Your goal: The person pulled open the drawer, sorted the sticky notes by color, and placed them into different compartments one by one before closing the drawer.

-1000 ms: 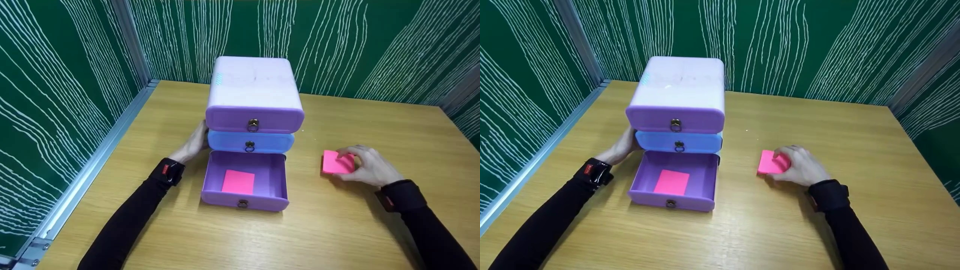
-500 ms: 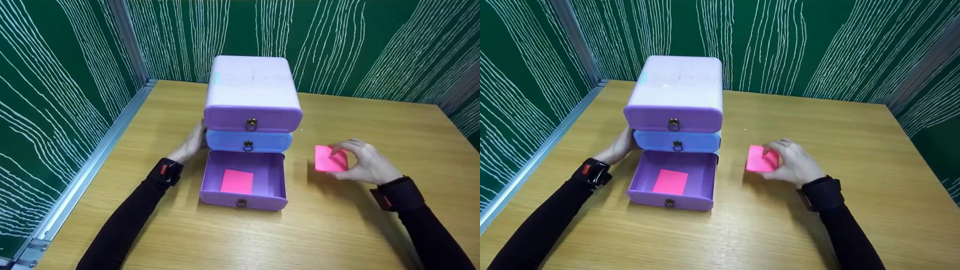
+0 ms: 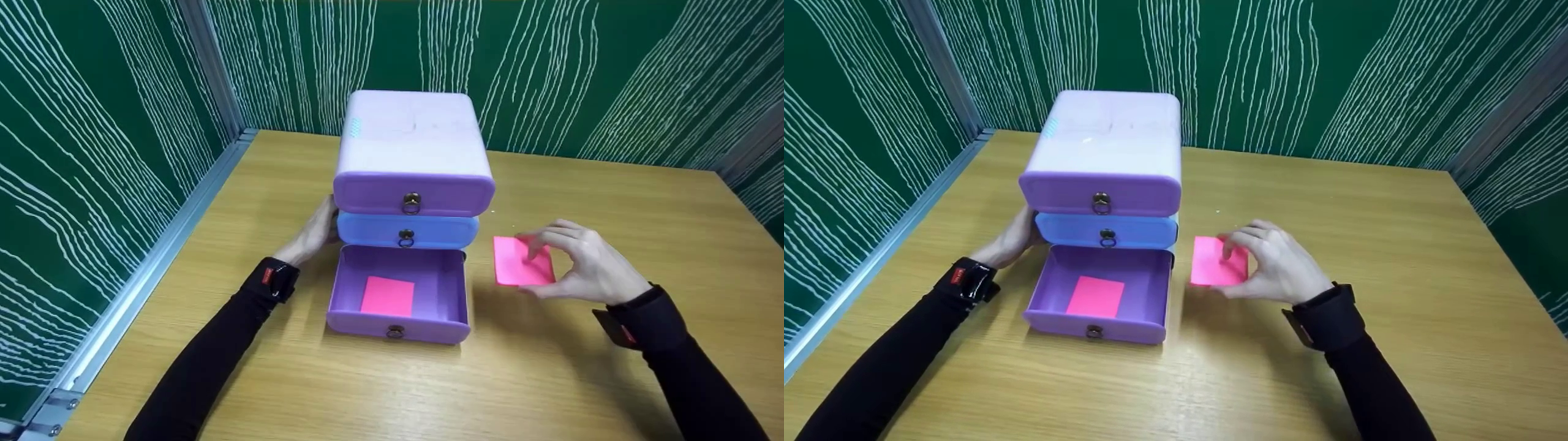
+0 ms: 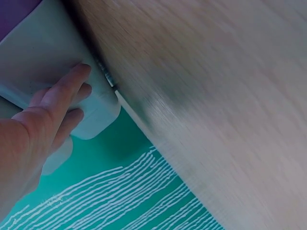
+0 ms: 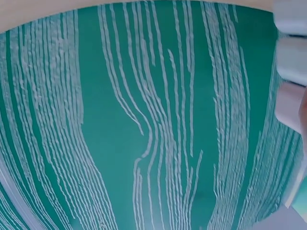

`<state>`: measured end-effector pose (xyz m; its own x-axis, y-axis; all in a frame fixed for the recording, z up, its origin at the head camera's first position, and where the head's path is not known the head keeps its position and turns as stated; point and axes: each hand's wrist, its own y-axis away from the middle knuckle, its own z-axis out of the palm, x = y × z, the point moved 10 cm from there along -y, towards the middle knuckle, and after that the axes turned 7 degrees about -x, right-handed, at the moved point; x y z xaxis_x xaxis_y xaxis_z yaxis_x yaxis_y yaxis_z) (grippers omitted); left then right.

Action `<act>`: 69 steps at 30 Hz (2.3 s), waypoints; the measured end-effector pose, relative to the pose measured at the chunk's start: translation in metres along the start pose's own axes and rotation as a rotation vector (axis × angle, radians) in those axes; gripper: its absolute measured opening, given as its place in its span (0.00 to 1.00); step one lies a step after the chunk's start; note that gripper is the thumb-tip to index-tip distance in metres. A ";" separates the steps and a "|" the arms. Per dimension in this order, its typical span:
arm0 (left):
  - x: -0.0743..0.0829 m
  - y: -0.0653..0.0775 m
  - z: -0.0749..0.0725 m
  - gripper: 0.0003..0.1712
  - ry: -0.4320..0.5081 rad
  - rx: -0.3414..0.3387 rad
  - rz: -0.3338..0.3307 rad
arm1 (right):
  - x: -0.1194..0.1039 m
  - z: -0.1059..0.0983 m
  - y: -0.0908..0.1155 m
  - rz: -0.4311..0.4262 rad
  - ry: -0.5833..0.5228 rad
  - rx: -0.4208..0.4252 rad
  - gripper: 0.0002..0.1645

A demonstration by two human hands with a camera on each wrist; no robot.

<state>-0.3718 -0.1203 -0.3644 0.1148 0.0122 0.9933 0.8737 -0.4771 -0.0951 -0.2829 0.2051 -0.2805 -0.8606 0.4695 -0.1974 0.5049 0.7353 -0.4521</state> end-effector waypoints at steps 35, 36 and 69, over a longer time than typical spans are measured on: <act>0.008 -0.005 0.007 0.33 0.070 -0.066 0.092 | -0.083 0.045 -0.066 -0.272 -0.087 -0.002 0.25; 0.008 -0.005 0.008 0.34 0.069 -0.073 0.098 | -0.085 0.049 -0.068 -0.269 -0.080 -0.012 0.25; 0.006 -0.002 0.006 0.38 -0.008 -0.074 0.101 | -0.086 0.067 -0.077 -0.224 0.019 -0.094 0.27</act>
<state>-0.3696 -0.1141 -0.3585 0.2048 -0.0325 0.9783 0.8202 -0.5397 -0.1897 -0.2522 0.0756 -0.2871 -0.9508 0.2980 -0.0846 0.3064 0.8641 -0.3994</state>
